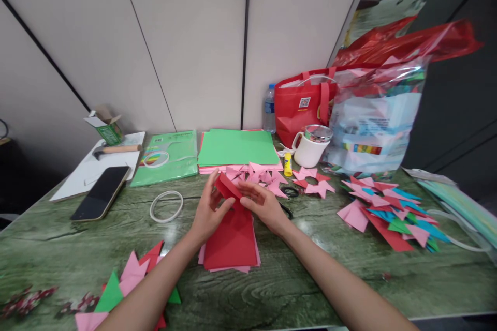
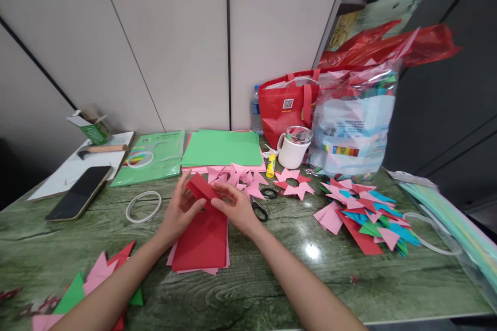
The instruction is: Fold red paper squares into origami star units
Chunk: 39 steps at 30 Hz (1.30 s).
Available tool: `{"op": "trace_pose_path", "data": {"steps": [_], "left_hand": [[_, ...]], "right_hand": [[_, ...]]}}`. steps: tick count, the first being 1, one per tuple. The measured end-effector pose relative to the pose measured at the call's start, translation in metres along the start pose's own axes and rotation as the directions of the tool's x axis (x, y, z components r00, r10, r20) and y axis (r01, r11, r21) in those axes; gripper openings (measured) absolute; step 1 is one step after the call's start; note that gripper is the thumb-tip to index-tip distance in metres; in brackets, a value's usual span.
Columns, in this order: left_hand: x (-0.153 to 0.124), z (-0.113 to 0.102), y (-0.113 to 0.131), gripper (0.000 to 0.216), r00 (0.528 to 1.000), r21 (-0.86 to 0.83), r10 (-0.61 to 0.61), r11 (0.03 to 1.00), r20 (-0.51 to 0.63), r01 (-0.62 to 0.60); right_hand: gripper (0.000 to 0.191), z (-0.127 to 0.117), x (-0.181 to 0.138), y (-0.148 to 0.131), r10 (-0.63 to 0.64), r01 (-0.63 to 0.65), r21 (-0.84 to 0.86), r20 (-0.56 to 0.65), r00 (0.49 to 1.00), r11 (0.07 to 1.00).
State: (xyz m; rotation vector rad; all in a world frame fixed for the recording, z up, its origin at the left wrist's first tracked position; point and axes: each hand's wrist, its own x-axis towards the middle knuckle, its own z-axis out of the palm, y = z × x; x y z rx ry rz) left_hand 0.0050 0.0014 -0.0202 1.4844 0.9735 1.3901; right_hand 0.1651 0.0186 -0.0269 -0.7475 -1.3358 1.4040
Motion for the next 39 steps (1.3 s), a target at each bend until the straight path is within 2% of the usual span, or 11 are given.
{"op": "trace_pose_path", "data": {"steps": [4,6,8,9,14,17,21,27,29,32,39], "left_hand": [[0.0,0.0,0.002,0.066,1.0,0.032,0.019,0.999,-0.014,-0.019],[0.0,-0.003,0.003,0.051,0.998,0.127,0.043,0.991,-0.041,-0.038],[0.001,-0.006,0.004,0.034,0.998,0.258,0.059,0.964,0.0,-0.057],[0.001,-0.008,0.004,0.031,0.998,0.298,0.056,0.953,0.024,-0.061],[-0.001,-0.009,0.006,0.043,0.984,0.39,0.064,0.912,0.165,-0.125],[-0.002,-0.005,0.01,0.043,0.967,0.435,0.087,0.881,0.24,-0.187],[-0.002,-0.003,0.014,0.031,0.964,0.413,0.061,0.895,0.26,-0.168],[0.001,-0.008,0.009,0.018,0.998,0.375,0.05,0.925,0.033,-0.058],[0.003,-0.009,0.008,0.013,0.999,0.341,0.042,0.939,-0.009,-0.037],[0.004,-0.008,0.009,0.005,0.999,0.291,0.044,0.956,0.009,-0.045],[0.003,-0.005,0.012,0.003,0.984,0.318,0.085,0.939,0.158,-0.133]], "right_hand": [[0.037,-0.003,0.002,0.004,0.058,-0.055,0.022,-0.127,0.99,0.998],[0.036,-0.005,0.004,0.006,0.083,-0.073,0.061,-0.19,0.978,0.996],[0.035,-0.007,0.005,0.007,0.103,-0.082,0.104,-0.212,0.972,0.991],[0.034,-0.007,0.006,0.007,0.109,-0.084,0.122,-0.217,0.97,0.989],[0.029,-0.008,0.006,0.003,0.131,-0.091,0.19,-0.21,0.969,0.978],[0.033,-0.01,0.006,0.003,0.089,-0.052,0.184,-0.2,0.976,0.982],[0.035,-0.011,0.006,0.006,0.064,-0.041,0.137,-0.164,0.984,0.99],[0.038,-0.007,0.004,0.006,0.017,-0.016,0.02,-0.05,0.999,1.0],[0.038,-0.007,0.004,0.005,-0.017,0.016,-0.027,-0.023,1.0,1.0],[0.038,-0.009,0.003,0.004,-0.042,0.039,-0.104,-0.026,0.999,0.994],[0.029,-0.014,0.006,0.002,-0.1,0.078,-0.281,-0.064,0.993,0.956]]}}
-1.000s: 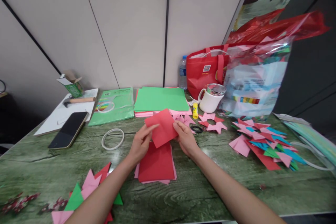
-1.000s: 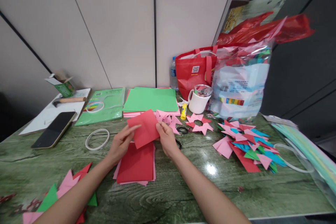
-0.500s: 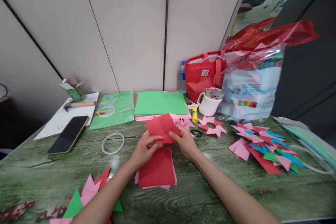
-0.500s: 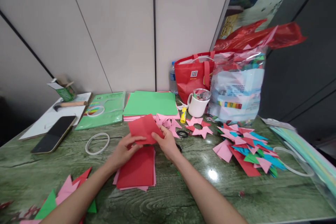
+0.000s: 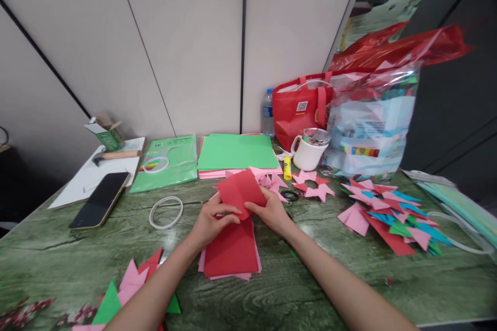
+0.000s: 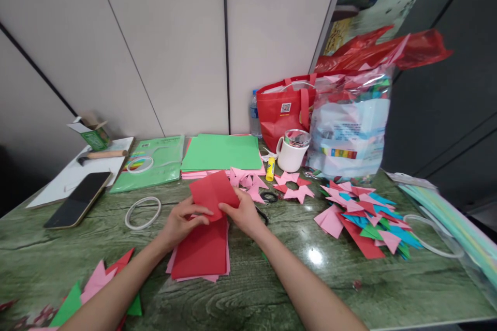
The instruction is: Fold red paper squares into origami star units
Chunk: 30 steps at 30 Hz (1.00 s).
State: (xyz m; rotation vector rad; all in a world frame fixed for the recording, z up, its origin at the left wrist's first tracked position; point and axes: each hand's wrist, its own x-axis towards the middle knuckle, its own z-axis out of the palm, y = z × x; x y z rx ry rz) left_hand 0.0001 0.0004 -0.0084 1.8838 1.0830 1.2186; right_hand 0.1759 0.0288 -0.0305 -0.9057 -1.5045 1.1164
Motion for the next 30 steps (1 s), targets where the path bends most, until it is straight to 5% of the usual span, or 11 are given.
{"op": "trace_pose_path", "data": {"steps": [4,10,15,18,21,30], "left_hand": [[-0.001,0.0,-0.005,0.009,0.999,0.032,-0.015,0.999,-0.052,0.017],[-0.003,0.004,-0.006,0.083,0.963,-0.245,-0.205,0.956,-0.177,0.158],[-0.002,0.009,0.003,0.104,0.935,-0.378,-0.302,0.901,-0.188,0.215],[0.0,0.008,0.002,0.09,0.918,-0.469,-0.387,0.829,-0.085,0.306],[0.001,0.007,-0.003,0.046,0.895,-0.516,-0.443,0.754,0.056,0.406],[0.001,0.009,-0.011,0.031,0.862,-0.646,-0.507,0.667,-0.028,0.372]], "right_hand": [[0.029,0.0,-0.001,-0.005,-0.001,-0.002,0.037,0.065,0.998,0.999],[0.048,0.006,-0.008,-0.014,0.06,-0.079,0.073,0.231,0.971,0.994],[0.051,0.013,-0.009,-0.016,0.148,-0.152,0.053,0.08,0.986,0.987],[0.044,0.012,-0.007,-0.018,0.169,-0.169,0.005,0.006,0.986,0.986],[0.043,0.01,-0.005,-0.019,0.183,-0.182,0.014,-0.019,0.983,0.983],[0.038,0.018,-0.005,0.0,0.164,-0.15,0.176,-0.064,0.984,0.973]]}}
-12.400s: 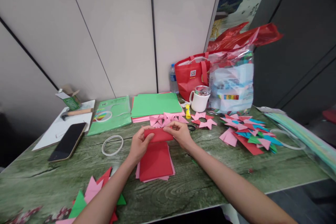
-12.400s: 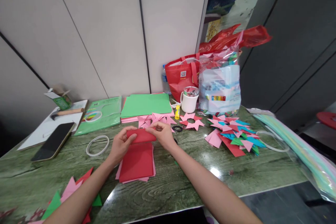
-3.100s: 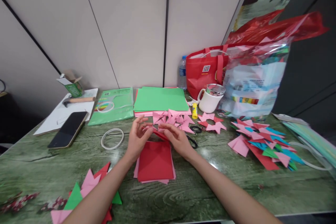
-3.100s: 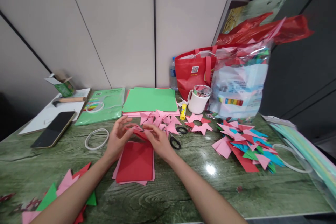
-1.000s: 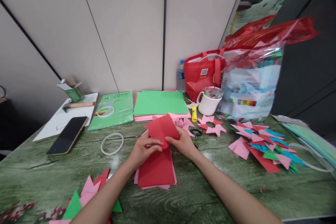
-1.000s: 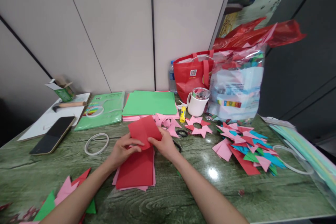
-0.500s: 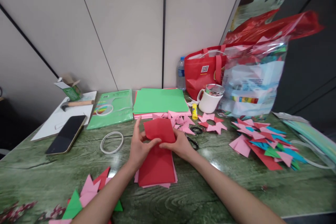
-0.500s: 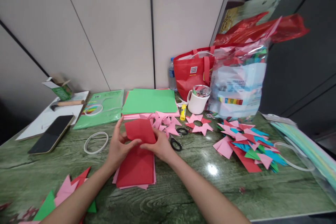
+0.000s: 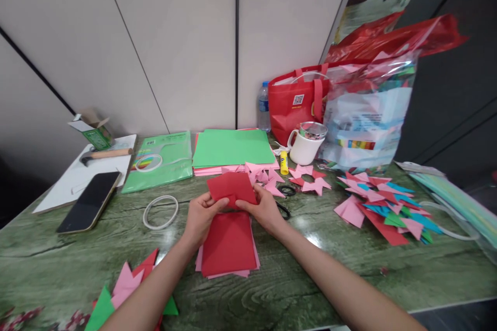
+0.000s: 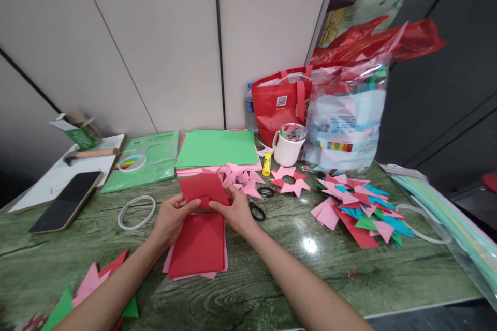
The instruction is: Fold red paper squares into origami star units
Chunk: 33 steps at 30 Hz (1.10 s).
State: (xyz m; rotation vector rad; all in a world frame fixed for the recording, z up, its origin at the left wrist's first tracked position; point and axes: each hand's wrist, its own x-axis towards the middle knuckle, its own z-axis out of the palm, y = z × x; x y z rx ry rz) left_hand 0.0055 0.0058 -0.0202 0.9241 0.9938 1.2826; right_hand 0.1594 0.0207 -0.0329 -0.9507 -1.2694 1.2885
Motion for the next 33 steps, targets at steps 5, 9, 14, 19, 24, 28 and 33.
{"op": "trace_pose_path", "data": {"steps": [5,9,14,19,24,28,33], "left_hand": [[-0.001,0.002,0.003,0.032,0.998,-0.058,-0.001,0.998,-0.056,-0.002],[-0.001,0.004,0.004,0.031,0.998,-0.012,0.024,1.0,-0.063,-0.025],[-0.001,0.004,0.003,0.029,0.999,0.024,0.038,0.999,-0.039,-0.037],[-0.002,0.005,0.002,0.029,1.0,0.019,0.016,1.0,-0.009,-0.016],[-0.001,0.003,0.002,0.034,1.0,0.046,0.028,0.999,0.013,-0.028],[0.0,0.002,0.001,0.035,1.0,0.01,-0.022,1.0,0.004,0.022],[0.001,0.002,0.0,0.032,0.997,-0.041,-0.071,0.997,-0.038,0.07]], "right_hand": [[0.022,-0.003,-0.001,0.001,-0.25,0.24,-0.072,-0.216,0.944,0.968],[0.013,-0.005,-0.005,-0.004,-0.314,0.287,-0.298,-0.046,0.948,0.91],[0.024,0.0,-0.01,-0.006,-0.22,0.203,-0.324,-0.019,0.975,0.924],[0.029,0.001,-0.01,-0.004,-0.209,0.159,-0.344,-0.113,0.971,0.925],[0.026,0.001,-0.011,-0.003,-0.227,0.17,-0.345,-0.133,0.965,0.923],[0.026,0.002,-0.013,-0.002,-0.227,0.163,-0.35,-0.148,0.963,0.922],[0.026,0.003,-0.014,-0.004,-0.225,0.16,-0.376,-0.136,0.965,0.913]]}}
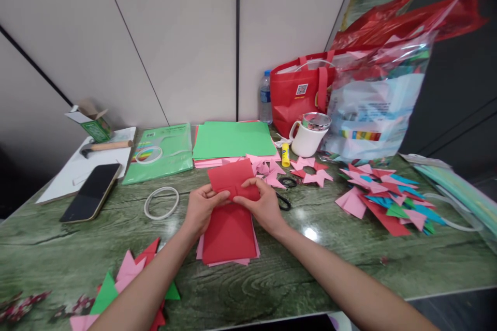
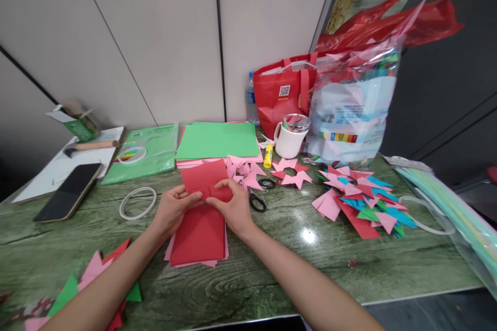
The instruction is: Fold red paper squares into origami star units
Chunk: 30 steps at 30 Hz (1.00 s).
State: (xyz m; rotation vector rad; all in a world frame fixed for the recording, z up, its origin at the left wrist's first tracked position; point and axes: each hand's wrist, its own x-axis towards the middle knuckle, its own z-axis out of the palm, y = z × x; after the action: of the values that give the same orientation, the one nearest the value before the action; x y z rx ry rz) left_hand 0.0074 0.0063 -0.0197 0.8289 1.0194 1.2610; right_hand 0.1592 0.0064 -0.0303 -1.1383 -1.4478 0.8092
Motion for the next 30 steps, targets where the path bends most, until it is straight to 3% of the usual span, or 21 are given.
{"op": "trace_pose_path", "data": {"steps": [12,19,26,30], "left_hand": [[-0.0015,0.0016,0.0021,0.033,1.0,-0.029,-0.023,0.999,-0.021,0.022],[-0.0022,0.0019,0.0016,0.034,0.999,-0.028,-0.027,0.999,-0.018,0.026],[-0.0018,0.0014,0.0009,0.035,0.999,-0.02,-0.035,0.999,-0.025,0.035],[-0.0015,0.0008,0.0027,0.033,0.999,-0.023,-0.024,0.999,0.033,0.025]], "right_hand": [[0.022,0.0001,-0.0001,-0.0021,-0.003,0.003,0.019,-0.002,1.0,1.0],[0.005,0.0019,-0.0005,-0.002,0.006,-0.021,0.125,0.116,0.993,0.992],[0.009,0.0026,0.0009,0.0004,0.029,-0.056,0.16,0.163,0.986,0.986],[0.009,0.0004,0.0026,-0.0005,0.052,-0.074,0.147,0.149,0.988,0.986]]}}
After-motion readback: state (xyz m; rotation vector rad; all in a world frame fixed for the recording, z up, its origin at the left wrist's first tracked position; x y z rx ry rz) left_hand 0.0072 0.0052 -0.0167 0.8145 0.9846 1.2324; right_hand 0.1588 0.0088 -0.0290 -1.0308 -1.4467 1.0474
